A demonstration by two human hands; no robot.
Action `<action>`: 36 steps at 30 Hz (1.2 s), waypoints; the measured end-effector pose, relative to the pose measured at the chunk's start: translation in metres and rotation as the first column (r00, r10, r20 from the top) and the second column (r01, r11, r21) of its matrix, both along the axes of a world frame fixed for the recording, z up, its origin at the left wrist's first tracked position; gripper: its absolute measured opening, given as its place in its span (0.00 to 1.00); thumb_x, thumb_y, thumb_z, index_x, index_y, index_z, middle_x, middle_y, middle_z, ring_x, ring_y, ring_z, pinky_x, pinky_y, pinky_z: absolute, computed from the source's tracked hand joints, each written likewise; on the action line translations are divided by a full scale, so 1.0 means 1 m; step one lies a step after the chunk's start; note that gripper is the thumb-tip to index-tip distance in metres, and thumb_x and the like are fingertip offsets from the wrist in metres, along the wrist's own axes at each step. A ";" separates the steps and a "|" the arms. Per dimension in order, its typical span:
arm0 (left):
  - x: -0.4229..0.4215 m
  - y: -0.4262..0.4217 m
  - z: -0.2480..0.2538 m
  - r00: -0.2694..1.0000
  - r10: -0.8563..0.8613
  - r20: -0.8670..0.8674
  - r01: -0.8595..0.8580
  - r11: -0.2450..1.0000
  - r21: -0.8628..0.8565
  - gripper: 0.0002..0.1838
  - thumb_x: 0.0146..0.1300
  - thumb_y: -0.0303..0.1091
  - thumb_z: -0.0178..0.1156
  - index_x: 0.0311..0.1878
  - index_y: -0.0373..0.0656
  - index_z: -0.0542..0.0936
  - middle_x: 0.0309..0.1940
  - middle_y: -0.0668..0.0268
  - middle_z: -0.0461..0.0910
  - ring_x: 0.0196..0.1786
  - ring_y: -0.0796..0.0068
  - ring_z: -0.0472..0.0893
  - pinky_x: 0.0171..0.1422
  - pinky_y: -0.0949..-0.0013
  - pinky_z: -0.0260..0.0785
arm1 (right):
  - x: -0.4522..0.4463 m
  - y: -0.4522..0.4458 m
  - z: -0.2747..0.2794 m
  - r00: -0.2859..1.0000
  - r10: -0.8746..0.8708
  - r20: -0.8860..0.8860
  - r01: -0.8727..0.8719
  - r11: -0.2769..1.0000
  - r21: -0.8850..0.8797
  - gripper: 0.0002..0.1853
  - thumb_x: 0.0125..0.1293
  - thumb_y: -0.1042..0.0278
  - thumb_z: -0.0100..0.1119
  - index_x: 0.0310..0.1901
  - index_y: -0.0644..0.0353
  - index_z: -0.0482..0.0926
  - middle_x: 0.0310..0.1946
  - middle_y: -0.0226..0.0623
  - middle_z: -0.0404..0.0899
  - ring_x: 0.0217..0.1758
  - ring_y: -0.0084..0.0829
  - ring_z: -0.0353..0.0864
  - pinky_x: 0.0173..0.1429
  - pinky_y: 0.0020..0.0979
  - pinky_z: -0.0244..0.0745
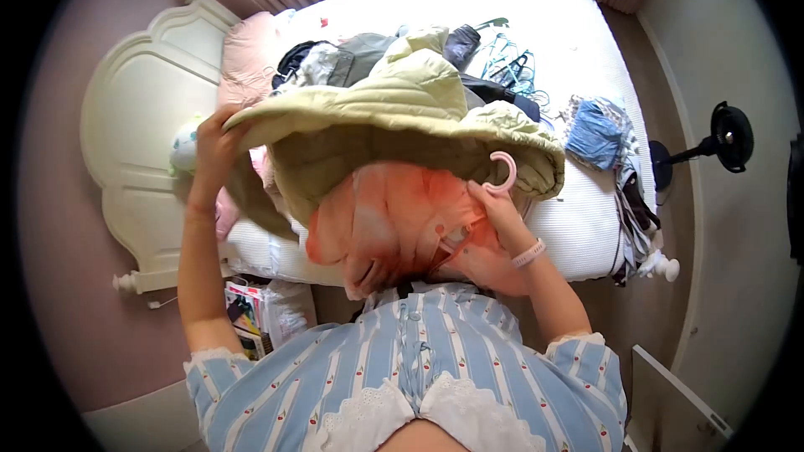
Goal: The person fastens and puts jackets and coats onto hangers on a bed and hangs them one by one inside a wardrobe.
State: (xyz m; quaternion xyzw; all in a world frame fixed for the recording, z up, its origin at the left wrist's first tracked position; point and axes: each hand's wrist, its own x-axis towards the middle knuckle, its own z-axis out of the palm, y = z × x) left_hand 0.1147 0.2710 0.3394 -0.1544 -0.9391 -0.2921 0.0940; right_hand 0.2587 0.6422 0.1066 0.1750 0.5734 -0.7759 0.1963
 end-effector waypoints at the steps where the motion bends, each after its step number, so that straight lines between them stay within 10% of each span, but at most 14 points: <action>1: 0.018 -0.001 0.019 0.999 0.017 -0.030 -0.018 0.999 -0.030 0.09 0.60 0.32 0.57 0.35 0.34 0.80 0.24 0.62 0.77 0.28 0.79 0.73 0.33 0.72 0.66 | -0.010 -0.004 -0.003 0.995 -0.091 -0.032 0.088 0.992 -0.094 0.13 0.66 0.61 0.55 0.39 0.63 0.79 0.33 0.23 0.76 0.39 0.16 0.69 0.44 0.22 0.66; 5: 0.087 -0.073 0.041 0.965 0.248 0.088 -0.243 0.968 -0.068 0.13 0.61 0.38 0.60 0.33 0.36 0.81 0.25 0.72 0.79 0.30 0.84 0.73 0.33 0.73 0.67 | -0.028 -0.006 -0.047 0.934 -0.356 0.040 0.354 0.902 -0.247 0.11 0.66 0.67 0.56 0.43 0.66 0.79 0.39 0.25 0.78 0.40 0.17 0.72 0.45 0.21 0.68; 8: 0.143 -0.168 -0.016 0.783 0.348 0.515 -0.438 0.897 0.060 0.09 0.59 0.35 0.61 0.33 0.38 0.83 0.26 0.76 0.78 0.30 0.86 0.73 0.33 0.77 0.67 | -0.022 -0.008 -0.041 0.877 -0.481 -0.018 0.457 0.843 -0.284 0.09 0.65 0.68 0.58 0.42 0.64 0.79 0.37 0.25 0.77 0.40 0.17 0.73 0.45 0.20 0.69; 11: 0.183 -0.159 -0.049 0.433 0.193 0.881 -0.061 0.981 -0.185 0.23 0.52 0.38 0.68 0.48 0.35 0.79 0.39 0.64 0.82 0.38 0.75 0.76 0.48 0.70 0.70 | -0.011 -0.013 -0.006 0.913 -0.407 -0.039 0.392 0.898 -0.200 0.09 0.65 0.66 0.57 0.39 0.62 0.80 0.33 0.27 0.79 0.34 0.17 0.75 0.37 0.19 0.69; 13: 0.168 -0.135 -0.059 0.334 0.359 0.871 0.131 0.898 -0.420 0.28 0.50 0.37 0.70 0.53 0.34 0.75 0.49 0.52 0.78 0.55 0.60 0.75 0.61 0.65 0.64 | -0.003 -0.016 0.005 0.958 -0.194 -0.213 0.193 0.981 -0.025 0.09 0.66 0.65 0.57 0.35 0.62 0.80 0.30 0.23 0.77 0.32 0.14 0.71 0.35 0.18 0.66; 14: 0.165 -0.108 -0.056 0.705 0.235 0.670 0.064 0.919 -0.389 0.30 0.49 0.35 0.70 0.56 0.35 0.72 0.53 0.52 0.75 0.58 0.58 0.73 0.64 0.64 0.62 | 0.002 -0.021 0.015 0.959 -0.182 -0.216 0.183 0.983 -0.016 0.09 0.66 0.65 0.57 0.35 0.62 0.80 0.30 0.23 0.77 0.32 0.14 0.71 0.35 0.18 0.66; 15: 0.163 -0.081 -0.051 0.940 0.103 0.324 0.012 0.943 -0.334 0.33 0.48 0.33 0.70 0.59 0.37 0.70 0.57 0.53 0.72 0.61 0.56 0.70 0.66 0.62 0.60 | 0.008 -0.029 0.031 0.833 -0.026 -0.552 0.190 0.952 0.241 0.08 0.64 0.66 0.58 0.34 0.61 0.80 0.27 0.24 0.76 0.30 0.16 0.72 0.35 0.19 0.67; 18: 0.140 0.017 -0.012 0.982 -0.185 -0.042 0.150 0.892 -0.426 0.37 0.45 0.32 0.69 0.61 0.40 0.68 0.59 0.54 0.70 0.63 0.59 0.69 0.68 0.61 0.56 | 0.015 -0.047 0.093 0.293 0.573 -0.766 0.560 0.546 0.623 0.06 0.56 0.69 0.62 0.30 0.63 0.79 0.22 0.31 0.75 0.25 0.26 0.74 0.34 0.24 0.69; 20: 0.138 0.044 -0.018 0.951 -0.293 -0.101 0.197 0.822 -0.535 0.36 0.45 0.33 0.68 0.60 0.39 0.69 0.57 0.54 0.72 0.62 0.62 0.70 0.69 0.62 0.56 | 0.027 -0.068 0.070 0.197 0.495 -0.846 0.457 0.717 0.526 0.06 0.51 0.70 0.63 0.29 0.62 0.79 0.22 0.36 0.75 0.24 0.34 0.75 0.30 0.28 0.68; 22: 0.136 0.051 -0.038 0.867 -0.497 -0.047 0.387 0.729 -0.565 0.22 0.44 0.34 0.64 0.45 0.36 0.75 0.41 0.57 0.78 0.49 0.64 0.77 0.58 0.64 0.66 | 0.051 -0.088 0.090 0.437 0.452 -0.778 0.217 0.786 0.579 0.06 0.53 0.68 0.63 0.28 0.60 0.77 0.19 0.36 0.74 0.21 0.34 0.74 0.25 0.30 0.66; 28: 0.184 0.035 -0.085 0.870 -0.491 -0.041 0.457 0.835 -0.306 0.08 0.40 0.30 0.59 0.20 0.43 0.68 0.19 0.64 0.68 0.25 0.64 0.72 0.29 0.65 0.63 | 0.071 -0.125 0.126 0.436 0.510 -0.742 0.211 0.743 0.635 0.10 0.56 0.63 0.62 0.22 0.54 0.74 0.10 0.33 0.67 0.12 0.35 0.69 0.19 0.35 0.62; 32: 0.194 0.007 -0.087 0.904 -0.418 -0.091 0.402 0.903 -0.149 0.09 0.38 0.31 0.64 0.23 0.44 0.74 0.19 0.64 0.71 0.24 0.64 0.74 0.30 0.63 0.63 | 0.070 -0.134 0.146 0.460 0.689 -0.560 0.007 0.627 0.779 0.08 0.55 0.60 0.63 0.27 0.55 0.78 0.18 0.34 0.74 0.20 0.35 0.75 0.25 0.34 0.67; 36: 0.195 -0.045 -0.047 0.920 -0.366 -0.143 0.350 0.929 -0.122 0.12 0.40 0.31 0.66 0.32 0.42 0.80 0.24 0.61 0.78 0.28 0.62 0.78 0.33 0.63 0.67 | 0.028 -0.112 0.194 0.210 0.657 -0.724 -0.101 0.751 0.653 0.09 0.58 0.68 0.61 0.39 0.61 0.80 0.36 0.38 0.79 0.39 0.35 0.78 0.43 0.33 0.71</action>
